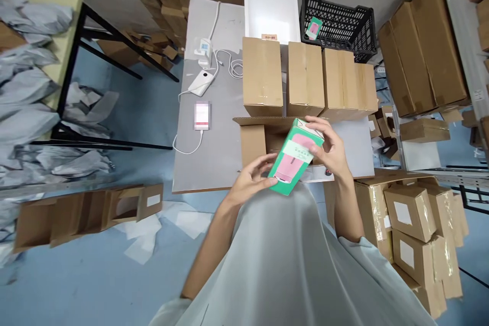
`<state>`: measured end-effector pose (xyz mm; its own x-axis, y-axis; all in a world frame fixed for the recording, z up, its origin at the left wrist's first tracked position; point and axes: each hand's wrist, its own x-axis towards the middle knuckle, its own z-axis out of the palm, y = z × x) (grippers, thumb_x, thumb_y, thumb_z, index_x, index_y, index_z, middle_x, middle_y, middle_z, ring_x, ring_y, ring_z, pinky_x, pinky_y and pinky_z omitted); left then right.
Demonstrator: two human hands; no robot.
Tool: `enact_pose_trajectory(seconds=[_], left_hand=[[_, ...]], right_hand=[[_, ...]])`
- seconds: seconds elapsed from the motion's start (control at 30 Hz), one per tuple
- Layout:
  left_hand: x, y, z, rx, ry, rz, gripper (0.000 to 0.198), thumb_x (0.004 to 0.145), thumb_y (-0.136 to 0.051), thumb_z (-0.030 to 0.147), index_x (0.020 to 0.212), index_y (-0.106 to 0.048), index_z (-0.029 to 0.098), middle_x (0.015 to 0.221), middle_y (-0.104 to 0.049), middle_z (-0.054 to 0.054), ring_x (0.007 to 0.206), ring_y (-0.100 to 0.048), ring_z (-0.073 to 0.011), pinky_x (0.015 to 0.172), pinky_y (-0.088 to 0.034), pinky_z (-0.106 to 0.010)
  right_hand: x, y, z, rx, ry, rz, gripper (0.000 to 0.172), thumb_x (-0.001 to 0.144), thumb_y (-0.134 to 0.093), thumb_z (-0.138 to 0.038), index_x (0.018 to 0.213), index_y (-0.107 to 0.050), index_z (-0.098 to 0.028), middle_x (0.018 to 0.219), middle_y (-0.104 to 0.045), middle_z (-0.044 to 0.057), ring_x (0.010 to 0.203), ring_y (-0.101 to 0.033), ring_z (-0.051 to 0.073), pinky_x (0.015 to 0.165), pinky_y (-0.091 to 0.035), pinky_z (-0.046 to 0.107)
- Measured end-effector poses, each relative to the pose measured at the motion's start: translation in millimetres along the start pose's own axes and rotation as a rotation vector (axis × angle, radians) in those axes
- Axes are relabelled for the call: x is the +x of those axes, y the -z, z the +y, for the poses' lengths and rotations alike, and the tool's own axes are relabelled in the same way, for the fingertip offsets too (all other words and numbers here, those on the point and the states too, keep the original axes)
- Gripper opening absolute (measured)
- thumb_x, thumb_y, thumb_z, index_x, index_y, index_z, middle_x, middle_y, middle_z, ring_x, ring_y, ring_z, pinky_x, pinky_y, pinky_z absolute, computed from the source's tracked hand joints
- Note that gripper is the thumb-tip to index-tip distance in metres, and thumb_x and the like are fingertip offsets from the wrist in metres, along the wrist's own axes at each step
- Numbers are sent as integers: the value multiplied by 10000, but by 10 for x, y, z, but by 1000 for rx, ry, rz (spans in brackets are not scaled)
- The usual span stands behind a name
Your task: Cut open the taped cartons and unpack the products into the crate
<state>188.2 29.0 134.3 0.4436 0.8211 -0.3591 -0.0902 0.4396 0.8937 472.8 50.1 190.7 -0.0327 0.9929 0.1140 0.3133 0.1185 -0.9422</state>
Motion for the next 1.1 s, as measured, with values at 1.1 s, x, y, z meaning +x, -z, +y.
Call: enact_pose_trajectory(seconds=[1.1], left_hand=[[264, 148, 43, -601, 288, -58, 433, 982, -808, 374, 1352, -778, 150, 1224, -871, -147, 1062, -863, -321, 861, -757, -424]], right_hand=[[492, -383, 498, 568, -220, 86, 744, 869, -891, -819, 1413, -722, -340, 1376, -808, 73, 1355, -750, 341, 1145, -684, 517]])
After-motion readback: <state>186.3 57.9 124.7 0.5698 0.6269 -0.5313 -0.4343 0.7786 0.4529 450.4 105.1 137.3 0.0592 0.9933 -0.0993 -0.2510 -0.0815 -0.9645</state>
